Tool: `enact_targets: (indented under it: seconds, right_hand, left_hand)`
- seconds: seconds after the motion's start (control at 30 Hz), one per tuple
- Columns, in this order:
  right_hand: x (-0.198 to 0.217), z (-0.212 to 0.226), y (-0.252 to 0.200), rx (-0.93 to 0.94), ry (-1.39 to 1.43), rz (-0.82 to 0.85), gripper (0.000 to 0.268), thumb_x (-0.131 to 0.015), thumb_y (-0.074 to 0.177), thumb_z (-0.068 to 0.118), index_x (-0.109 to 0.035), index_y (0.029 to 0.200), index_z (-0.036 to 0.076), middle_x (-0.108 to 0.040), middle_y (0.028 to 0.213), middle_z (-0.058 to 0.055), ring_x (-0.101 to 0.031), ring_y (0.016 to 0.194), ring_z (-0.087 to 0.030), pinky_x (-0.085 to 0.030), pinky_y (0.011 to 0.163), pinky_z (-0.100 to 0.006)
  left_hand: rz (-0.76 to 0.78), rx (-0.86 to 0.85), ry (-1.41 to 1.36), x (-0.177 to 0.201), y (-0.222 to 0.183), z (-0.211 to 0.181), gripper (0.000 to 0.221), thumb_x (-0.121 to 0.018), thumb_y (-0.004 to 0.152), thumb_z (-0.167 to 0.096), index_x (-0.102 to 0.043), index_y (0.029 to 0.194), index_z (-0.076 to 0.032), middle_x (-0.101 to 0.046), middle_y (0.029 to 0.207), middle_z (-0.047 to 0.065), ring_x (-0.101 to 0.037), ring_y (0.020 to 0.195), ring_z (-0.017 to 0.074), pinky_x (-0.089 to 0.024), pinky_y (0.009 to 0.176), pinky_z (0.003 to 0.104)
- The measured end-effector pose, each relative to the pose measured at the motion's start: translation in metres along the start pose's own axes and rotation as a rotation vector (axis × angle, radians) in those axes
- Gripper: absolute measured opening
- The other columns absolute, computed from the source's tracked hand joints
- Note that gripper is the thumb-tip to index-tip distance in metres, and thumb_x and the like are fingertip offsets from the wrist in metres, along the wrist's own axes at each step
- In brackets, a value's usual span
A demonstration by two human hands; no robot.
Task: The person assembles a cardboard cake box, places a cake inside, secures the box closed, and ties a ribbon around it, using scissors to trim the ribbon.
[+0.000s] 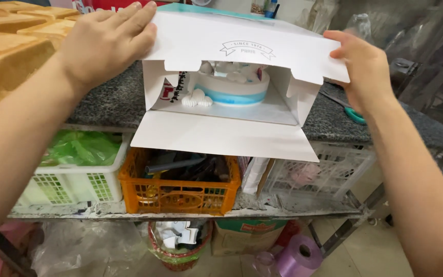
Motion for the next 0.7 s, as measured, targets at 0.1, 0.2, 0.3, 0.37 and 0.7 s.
enact_targets:
  seconds: [0.1,0.2,0.3,0.37,0.7]
  right_hand:
    - [-0.014,0.014,-0.006,0.071,-0.212,0.099,0.036,-0.075,0.100,0.010,-0.063,0.132,-0.001,-0.061,0.131,-0.018,-0.063,0.111,-0.019,-0.055,0.095,-0.029]
    - [-0.015,0.021,-0.006,0.174,-0.289,0.169,0.058,-0.079,0.096,0.018,-0.053,0.146,0.002,-0.058,0.142,-0.012,-0.064,0.117,-0.014,-0.057,0.095,-0.026]
    - [-0.021,0.029,-0.011,0.064,-0.445,0.139,0.050,-0.077,0.098,0.020,-0.062,0.143,0.003,-0.064,0.138,-0.010,-0.070,0.113,-0.016,-0.058,0.087,-0.028]
    - [-0.021,0.028,-0.009,0.107,-0.469,0.148,0.047,-0.077,0.098,0.019,-0.063,0.140,0.002,-0.058,0.139,-0.008,-0.070,0.113,-0.018,-0.059,0.087,-0.029]
    - [-0.026,0.024,-0.006,0.172,-0.459,0.087,0.043,-0.081,0.093,0.011,-0.066,0.131,-0.002,-0.053,0.135,-0.004,-0.074,0.107,-0.020,-0.062,0.084,-0.029]
  left_hand:
    - [0.038,-0.071,-0.075,0.008,-0.004,0.010,0.036,-0.065,0.086,-0.014,-0.068,0.121,-0.006,-0.071,0.133,0.013,-0.072,0.116,0.0224,-0.059,0.091,0.033]
    - [0.108,-0.087,-0.246,0.010,-0.009,0.020,0.052,-0.063,0.078,-0.014,-0.066,0.129,-0.005,-0.069,0.137,0.016,-0.070,0.122,0.0292,-0.055,0.095,0.040]
    - [0.118,0.235,-0.625,-0.019,-0.031,0.029,0.035,-0.058,0.102,-0.009,-0.064,0.135,-0.020,-0.067,0.144,0.009,-0.066,0.130,0.0236,-0.053,0.112,0.037]
    - [0.203,0.394,-0.793,-0.027,-0.011,0.028,0.037,-0.062,0.103,-0.020,-0.063,0.139,-0.015,-0.068,0.141,0.011,-0.067,0.127,0.0253,-0.052,0.110,0.038]
    - [0.282,0.705,-1.195,-0.067,0.005,0.009,0.064,-0.085,0.085,-0.040,-0.064,0.137,-0.008,-0.071,0.126,0.016,-0.068,0.117,0.0263,-0.054,0.098,0.037]
Point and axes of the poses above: each hand's wrist, its own y-axis towards the middle knuckle, its own x-axis out of the back of the hand, z = x × y, the point moved 2 cm from there along y, towards the middle knuckle
